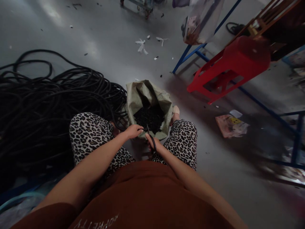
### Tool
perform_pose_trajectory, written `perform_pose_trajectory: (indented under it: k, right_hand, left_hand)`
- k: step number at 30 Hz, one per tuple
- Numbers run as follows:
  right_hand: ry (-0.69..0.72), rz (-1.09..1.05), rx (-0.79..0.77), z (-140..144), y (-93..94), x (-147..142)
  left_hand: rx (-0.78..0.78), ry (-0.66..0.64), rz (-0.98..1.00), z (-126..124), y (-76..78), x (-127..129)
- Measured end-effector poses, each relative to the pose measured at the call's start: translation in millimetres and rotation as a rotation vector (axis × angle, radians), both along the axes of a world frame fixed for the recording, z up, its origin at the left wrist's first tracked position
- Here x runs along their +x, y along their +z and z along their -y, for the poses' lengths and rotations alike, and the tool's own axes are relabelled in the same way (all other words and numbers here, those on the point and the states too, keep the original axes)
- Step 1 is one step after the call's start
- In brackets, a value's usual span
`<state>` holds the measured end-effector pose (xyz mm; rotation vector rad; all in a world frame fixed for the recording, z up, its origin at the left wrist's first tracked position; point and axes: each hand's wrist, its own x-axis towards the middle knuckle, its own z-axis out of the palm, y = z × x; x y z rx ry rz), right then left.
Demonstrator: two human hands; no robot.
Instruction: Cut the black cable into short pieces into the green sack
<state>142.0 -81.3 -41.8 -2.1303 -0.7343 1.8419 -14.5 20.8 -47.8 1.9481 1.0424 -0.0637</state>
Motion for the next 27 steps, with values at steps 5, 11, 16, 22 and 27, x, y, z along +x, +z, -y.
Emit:
perform_pose_trajectory:
  k: [5, 11, 16, 22, 27]
  right_hand:
    - [0.02, 0.043, -0.016, -2.1, 1.1, 2.3]
    - [0.006, 0.084, -0.042, -2.9, 7.5, 1.4]
    - [0.027, 0.071, -0.052, 0.8, 1.5, 2.2]
    - [0.031, 0.061, -0.037, 0.6, 7.0, 2.4]
    - [-0.059, 0.058, -0.046, -2.0, 8.7, 2.9]
  left_hand:
    - [0.054, 0.001, -0.041, -0.1, 2.5, -2.5]
    - [0.051, -0.006, -0.122, -0.6, 8.0, -2.5]
    - [0.052, -0.033, -0.159, -1.2, 7.6, -1.3]
    - [0.063, -0.023, -0.18, -2.9, 3.5, -2.4]
    - [0.044, 0.008, -0.156, -3.2, 3.4, -2.9]
